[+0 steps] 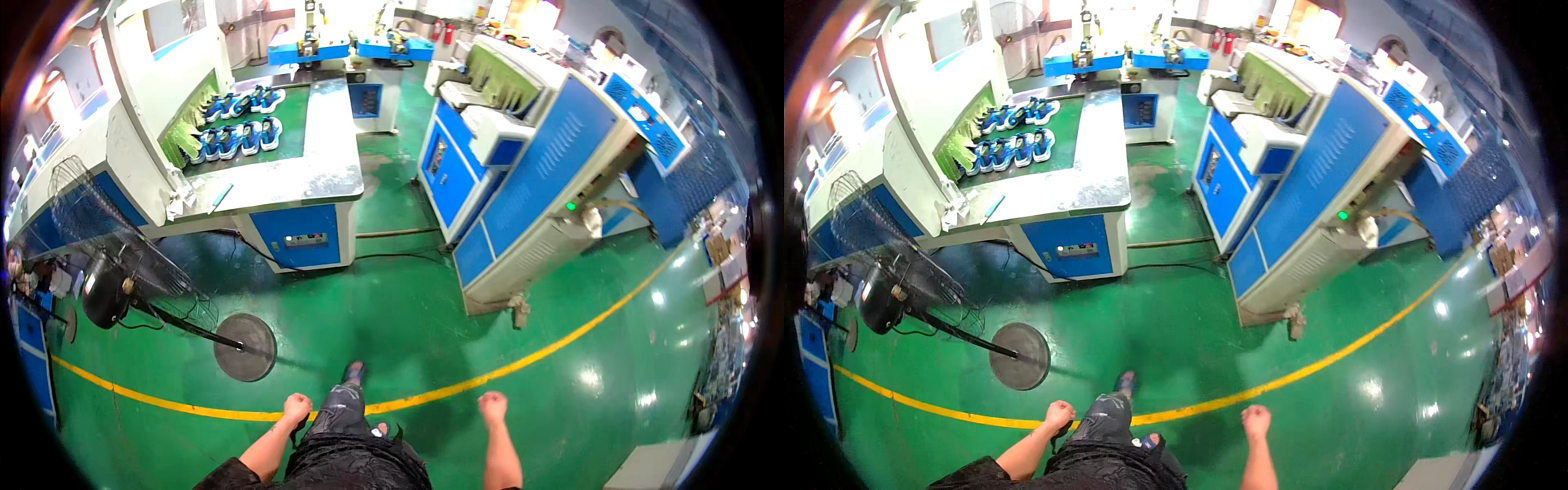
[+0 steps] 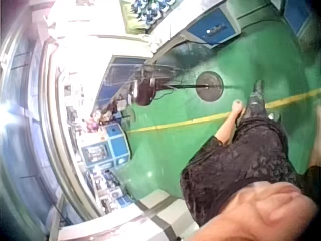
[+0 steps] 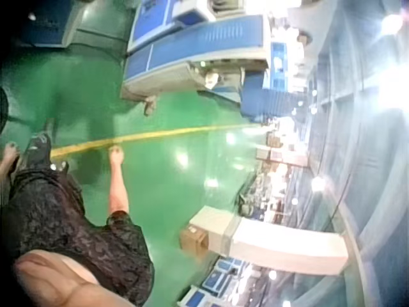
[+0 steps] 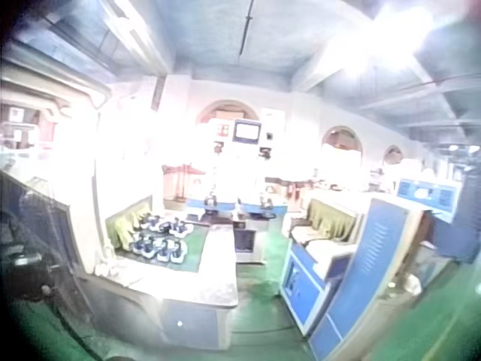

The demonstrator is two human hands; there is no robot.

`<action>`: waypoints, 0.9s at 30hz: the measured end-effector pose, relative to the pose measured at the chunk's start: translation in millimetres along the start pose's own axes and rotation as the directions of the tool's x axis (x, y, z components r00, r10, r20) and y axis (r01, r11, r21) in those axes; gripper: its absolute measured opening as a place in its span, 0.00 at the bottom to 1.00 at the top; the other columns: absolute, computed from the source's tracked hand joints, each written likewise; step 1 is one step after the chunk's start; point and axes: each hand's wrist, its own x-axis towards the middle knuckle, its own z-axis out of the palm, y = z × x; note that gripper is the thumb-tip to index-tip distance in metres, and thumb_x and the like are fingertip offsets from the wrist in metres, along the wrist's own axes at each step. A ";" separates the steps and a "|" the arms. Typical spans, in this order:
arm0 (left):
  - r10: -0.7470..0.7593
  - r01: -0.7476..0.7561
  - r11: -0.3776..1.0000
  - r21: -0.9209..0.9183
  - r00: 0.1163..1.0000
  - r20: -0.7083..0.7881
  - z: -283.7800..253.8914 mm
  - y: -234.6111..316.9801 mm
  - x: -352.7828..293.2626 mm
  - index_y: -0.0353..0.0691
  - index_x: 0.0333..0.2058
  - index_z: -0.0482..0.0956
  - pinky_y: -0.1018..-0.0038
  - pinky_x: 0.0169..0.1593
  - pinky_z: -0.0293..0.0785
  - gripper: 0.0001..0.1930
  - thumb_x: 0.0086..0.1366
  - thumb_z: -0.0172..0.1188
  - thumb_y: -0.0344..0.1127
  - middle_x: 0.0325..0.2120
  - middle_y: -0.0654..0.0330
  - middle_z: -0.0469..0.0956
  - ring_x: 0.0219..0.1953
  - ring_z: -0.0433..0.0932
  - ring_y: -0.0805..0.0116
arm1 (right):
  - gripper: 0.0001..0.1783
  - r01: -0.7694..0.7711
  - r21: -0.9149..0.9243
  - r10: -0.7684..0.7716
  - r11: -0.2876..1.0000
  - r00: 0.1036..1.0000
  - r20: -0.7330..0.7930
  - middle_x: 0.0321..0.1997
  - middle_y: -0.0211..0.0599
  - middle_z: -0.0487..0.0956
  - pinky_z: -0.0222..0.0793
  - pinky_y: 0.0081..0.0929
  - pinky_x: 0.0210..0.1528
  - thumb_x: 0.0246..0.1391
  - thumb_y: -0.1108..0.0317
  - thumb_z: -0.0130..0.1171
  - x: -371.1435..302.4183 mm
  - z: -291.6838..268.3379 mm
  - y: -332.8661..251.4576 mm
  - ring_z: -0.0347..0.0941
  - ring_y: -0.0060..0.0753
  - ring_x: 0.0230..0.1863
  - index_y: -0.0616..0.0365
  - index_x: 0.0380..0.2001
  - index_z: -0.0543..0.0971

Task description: The person picks up shoes from a conveyor belt, places them into a shoe-lasting machine, and then puts them into a cooling or setting machine.

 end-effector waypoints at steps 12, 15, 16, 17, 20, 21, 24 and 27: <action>0.626 -0.626 0.776 0.079 0.746 -0.227 42.4 525.1 283.5 0.34 0.45 0.72 0.55 0.47 0.73 0.16 0.63 0.55 0.38 0.40 0.43 0.75 0.42 0.75 0.42 | 0.20 0.023 -0.719 0.220 0.695 0.945 0.243 0.41 0.49 0.83 0.72 0.35 0.47 0.52 0.53 0.59 178.0 80.6 -59.8 0.80 0.41 0.45 0.59 0.37 0.83; 0.655 -0.619 0.755 0.218 0.696 -0.295 7.9 604.5 345.0 0.34 0.56 0.64 0.54 0.55 0.68 0.27 0.62 0.58 0.40 0.54 0.37 0.65 0.51 0.70 0.37 | 0.20 0.031 -0.488 0.158 0.872 0.927 0.340 0.41 0.47 0.84 0.72 0.33 0.48 0.50 0.56 0.62 256.2 116.1 -50.3 0.80 0.38 0.46 0.60 0.40 0.83; 0.671 -0.561 0.740 0.372 0.656 -0.346 7.1 628.5 371.6 0.33 0.59 0.60 0.52 0.59 0.63 0.31 0.63 0.58 0.42 0.58 0.37 0.61 0.57 0.65 0.37 | 0.20 0.027 -0.403 0.135 0.915 0.920 0.369 0.41 0.47 0.84 0.72 0.33 0.48 0.49 0.57 0.63 300.9 122.1 -52.3 0.80 0.38 0.46 0.61 0.41 0.83; 0.677 -0.460 0.722 0.517 0.624 -0.392 6.1 638.6 397.9 0.32 0.63 0.56 0.49 0.63 0.58 0.35 0.63 0.58 0.44 0.62 0.36 0.56 0.62 0.60 0.37 | 0.20 0.017 -0.321 0.122 0.947 0.904 0.409 0.41 0.46 0.84 0.72 0.33 0.48 0.49 0.59 0.64 337.9 120.1 -62.7 0.80 0.38 0.46 0.61 0.42 0.83; 0.390 -0.245 0.891 0.381 0.844 -0.368 -20.1 666.2 471.4 0.30 0.67 0.45 0.42 0.69 0.36 0.45 0.65 0.53 0.55 0.69 0.37 0.40 0.72 0.37 0.42 | 0.17 0.172 -0.564 0.034 0.807 0.942 0.335 0.37 0.48 0.84 0.73 0.34 0.47 0.48 0.64 0.64 478.6 198.0 -177.9 0.80 0.39 0.41 0.63 0.40 0.84; 0.271 -0.140 0.927 0.348 0.891 -0.363 -29.2 653.9 483.9 0.30 0.68 0.44 0.41 0.69 0.33 0.46 0.65 0.51 0.58 0.70 0.38 0.37 0.73 0.34 0.43 | 0.16 0.234 -0.628 -0.028 0.742 0.947 0.320 0.36 0.48 0.84 0.74 0.34 0.45 0.49 0.65 0.63 507.9 225.6 -213.5 0.80 0.39 0.39 0.63 0.39 0.84; 0.142 0.011 0.912 0.409 0.929 -0.341 -38.5 640.2 499.8 0.34 0.70 0.35 0.39 0.67 0.20 0.53 0.62 0.46 0.68 0.71 0.41 0.24 0.72 0.20 0.42 | 0.06 0.179 -0.369 -0.014 0.912 0.913 0.408 0.28 0.43 0.82 0.75 0.30 0.31 0.53 0.72 0.59 568.3 313.4 -274.5 0.78 0.34 0.26 0.61 0.32 0.83; 0.087 0.010 0.937 0.349 0.961 -0.261 -30.8 651.0 505.1 0.35 0.70 0.33 0.38 0.66 0.17 0.55 0.61 0.44 0.71 0.70 0.40 0.22 0.72 0.18 0.42 | 0.06 -0.090 0.033 0.064 0.995 0.877 0.476 0.27 0.39 0.80 0.72 0.22 0.27 0.58 0.73 0.57 637.8 361.5 -363.1 0.76 0.29 0.25 0.62 0.37 0.80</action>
